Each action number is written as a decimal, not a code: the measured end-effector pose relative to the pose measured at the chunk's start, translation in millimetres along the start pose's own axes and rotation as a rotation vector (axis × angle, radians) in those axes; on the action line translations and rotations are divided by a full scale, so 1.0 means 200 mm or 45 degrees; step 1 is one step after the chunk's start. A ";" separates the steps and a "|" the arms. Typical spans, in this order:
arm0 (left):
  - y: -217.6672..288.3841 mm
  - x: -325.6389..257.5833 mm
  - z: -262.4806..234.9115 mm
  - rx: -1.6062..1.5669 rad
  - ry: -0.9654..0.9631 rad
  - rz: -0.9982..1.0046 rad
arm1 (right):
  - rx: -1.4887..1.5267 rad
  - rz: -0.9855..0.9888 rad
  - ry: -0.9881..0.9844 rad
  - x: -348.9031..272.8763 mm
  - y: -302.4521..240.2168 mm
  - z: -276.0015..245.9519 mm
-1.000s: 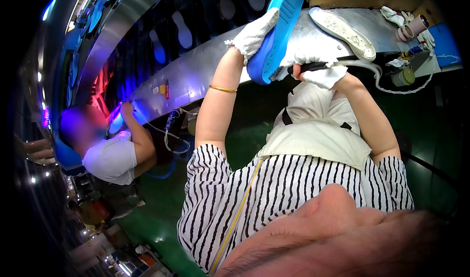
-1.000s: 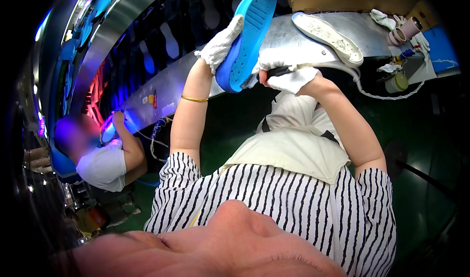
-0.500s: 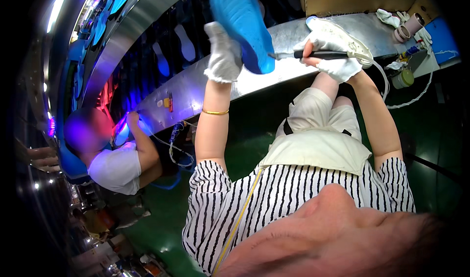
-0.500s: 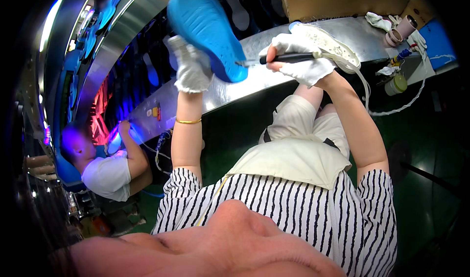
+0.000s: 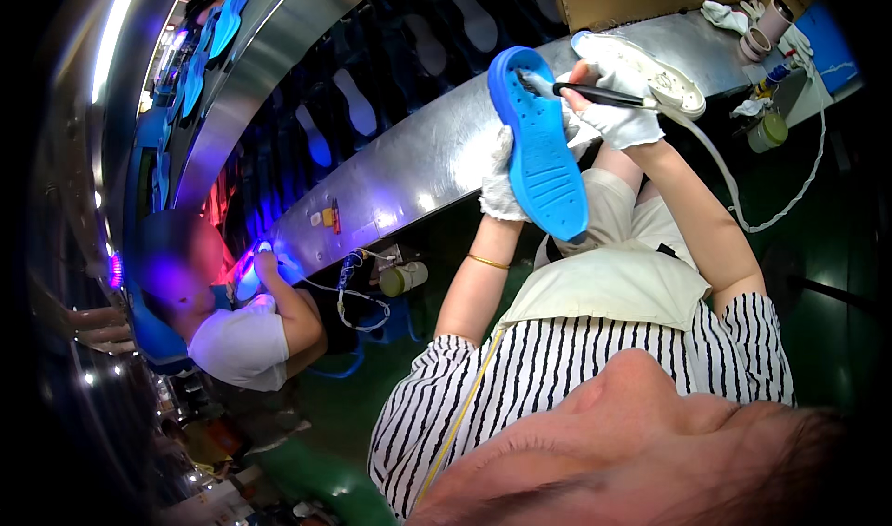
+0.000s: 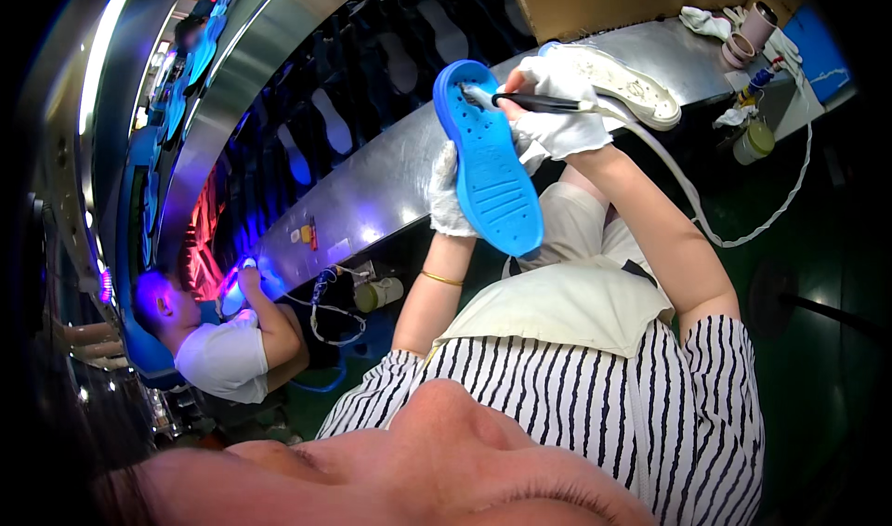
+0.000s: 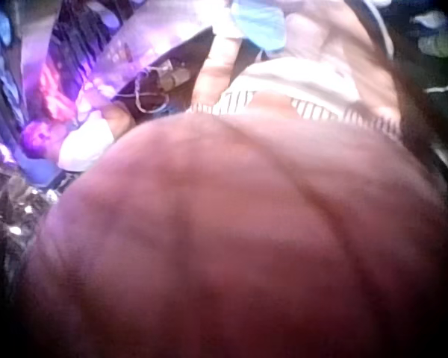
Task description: The person, wearing white gloves, uses a handheld applicator brush to apply a liquid substance across the bottom surface of blue shoe outsoles, then places each outsole onto a moving conveyor belt.
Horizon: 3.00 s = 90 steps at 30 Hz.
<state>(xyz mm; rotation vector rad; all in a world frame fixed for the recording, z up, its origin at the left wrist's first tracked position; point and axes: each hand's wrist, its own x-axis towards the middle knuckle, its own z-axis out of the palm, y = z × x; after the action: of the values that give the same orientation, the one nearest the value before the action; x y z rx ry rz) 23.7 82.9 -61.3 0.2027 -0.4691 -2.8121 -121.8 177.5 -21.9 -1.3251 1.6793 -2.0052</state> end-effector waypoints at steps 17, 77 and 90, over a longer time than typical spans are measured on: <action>0.03 0.08 -0.02 0.295 0.200 0.306 | -0.001 0.034 -0.341 -0.16 -0.14 0.05; 0.32 0.13 0.28 0.211 -0.309 0.233 | 0.253 0.369 -0.707 -0.23 -0.10 0.02; 0.44 0.22 0.12 0.635 0.208 0.110 | -0.036 -0.320 -0.660 -0.03 -0.09 0.06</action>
<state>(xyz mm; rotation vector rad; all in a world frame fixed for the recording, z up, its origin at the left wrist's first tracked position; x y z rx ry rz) -0.2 -2.7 -12.3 0.4942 -1.1017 -2.5176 -103.8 179.1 -9.5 -1.9385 1.3549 -1.5535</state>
